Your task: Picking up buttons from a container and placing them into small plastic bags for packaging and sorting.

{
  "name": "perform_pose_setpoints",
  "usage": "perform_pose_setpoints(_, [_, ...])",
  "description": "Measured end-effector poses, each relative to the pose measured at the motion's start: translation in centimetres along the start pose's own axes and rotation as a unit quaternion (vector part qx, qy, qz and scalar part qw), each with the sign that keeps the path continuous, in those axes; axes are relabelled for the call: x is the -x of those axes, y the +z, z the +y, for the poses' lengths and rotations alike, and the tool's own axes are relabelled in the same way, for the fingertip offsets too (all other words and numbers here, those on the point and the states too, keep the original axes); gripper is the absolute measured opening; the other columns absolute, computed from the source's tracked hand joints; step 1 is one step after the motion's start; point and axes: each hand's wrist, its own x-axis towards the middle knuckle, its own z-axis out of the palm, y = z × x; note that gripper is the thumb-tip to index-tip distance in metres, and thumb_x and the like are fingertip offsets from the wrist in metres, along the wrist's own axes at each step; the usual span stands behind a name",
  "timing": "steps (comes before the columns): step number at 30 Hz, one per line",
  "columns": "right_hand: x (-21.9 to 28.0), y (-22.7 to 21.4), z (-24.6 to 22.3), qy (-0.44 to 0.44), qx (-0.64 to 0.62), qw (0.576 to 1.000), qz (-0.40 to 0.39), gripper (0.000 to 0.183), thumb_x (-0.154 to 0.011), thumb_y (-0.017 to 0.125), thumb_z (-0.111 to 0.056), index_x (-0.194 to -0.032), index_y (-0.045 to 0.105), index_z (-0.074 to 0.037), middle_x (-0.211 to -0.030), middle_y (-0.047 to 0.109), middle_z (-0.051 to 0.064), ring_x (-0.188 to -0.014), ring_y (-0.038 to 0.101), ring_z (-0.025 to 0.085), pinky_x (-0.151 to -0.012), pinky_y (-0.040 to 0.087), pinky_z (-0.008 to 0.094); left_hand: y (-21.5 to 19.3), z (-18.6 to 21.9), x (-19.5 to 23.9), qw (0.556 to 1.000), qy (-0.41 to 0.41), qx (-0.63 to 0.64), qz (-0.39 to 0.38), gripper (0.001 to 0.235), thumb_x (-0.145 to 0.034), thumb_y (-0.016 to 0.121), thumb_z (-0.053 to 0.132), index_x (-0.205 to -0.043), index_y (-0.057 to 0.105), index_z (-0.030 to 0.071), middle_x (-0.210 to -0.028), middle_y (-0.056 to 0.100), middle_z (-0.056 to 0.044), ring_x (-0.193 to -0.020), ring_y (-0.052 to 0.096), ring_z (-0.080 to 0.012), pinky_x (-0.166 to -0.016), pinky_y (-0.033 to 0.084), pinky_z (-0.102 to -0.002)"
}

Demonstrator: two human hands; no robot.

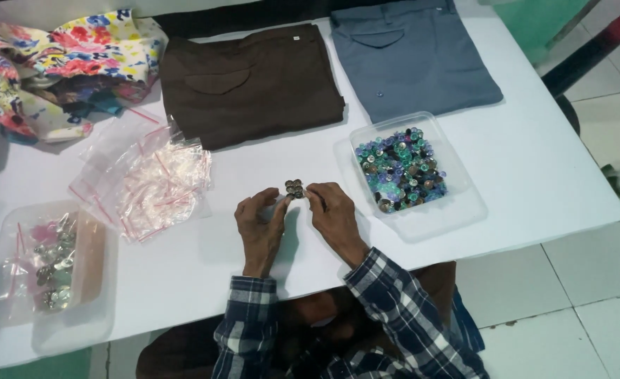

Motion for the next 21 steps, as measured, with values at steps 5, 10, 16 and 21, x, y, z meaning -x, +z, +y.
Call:
perform_pose_setpoints(5, [0.0, -0.3, -0.4, -0.022, -0.012, 1.0, -0.006, 0.022, -0.104, 0.057, -0.014, -0.115, 0.068, 0.002, -0.095, 0.068, 0.018, -0.075, 0.073, 0.022, -0.06, 0.063, 0.03, 0.1, -0.1, -0.3, 1.0, 0.01, -0.006, 0.024, 0.024, -0.091, 0.074, 0.027, -0.112, 0.071, 0.015, -0.097, 0.076, -0.006, -0.095, 0.072, -0.0234, -0.109, 0.036, -0.039])
perform_pose_setpoints(10, [0.6, -3.5, -4.4, -0.103, 0.019, 0.994, 0.026, 0.025, -0.105, 0.055, -0.013, -0.124, 0.065, -0.001, -0.102, 0.069, 0.016, -0.079, 0.075, 0.023, -0.063, 0.065, 0.029, 1.1, 4.5, -0.7, 0.995, 0.069, -0.027, 0.072, 0.022, -0.091, 0.076, 0.02, -0.112, 0.07, 0.018, -0.102, 0.074, -0.004, -0.099, 0.07, -0.0252, -0.097, 0.048, -0.041])
perform_pose_setpoints(16, [-3.1, -13.3, -0.5, -0.204, 0.082, 0.961, 0.17, 0.02, -0.095, 0.066, 0.003, -0.111, 0.076, -0.005, -0.083, 0.073, 0.009, -0.062, 0.073, 0.023, -0.051, 0.058, 0.032, 7.0, 10.3, -2.4, 0.953, 0.303, -0.023, 0.005, 0.016, -0.086, 0.078, 0.009, -0.101, 0.075, 0.012, -0.097, 0.073, -0.004, -0.093, 0.072, -0.0238, -0.079, 0.057, -0.033])
perform_pose_setpoints(21, [-7.1, -18.9, 0.1, 0.014, 0.281, 0.952, -0.123, 0.03, -0.089, 0.065, -0.001, -0.114, 0.078, -0.012, -0.104, 0.075, 0.015, -0.101, 0.071, 0.038, -0.089, 0.055, 0.044, 12.6, 11.6, -5.3, 0.863, 0.317, -0.281, -0.277, 0.032, -0.081, 0.07, 0.001, -0.102, 0.074, 0.024, -0.093, 0.072, 0.002, -0.094, 0.069, -0.0205, -0.088, 0.049, -0.038])
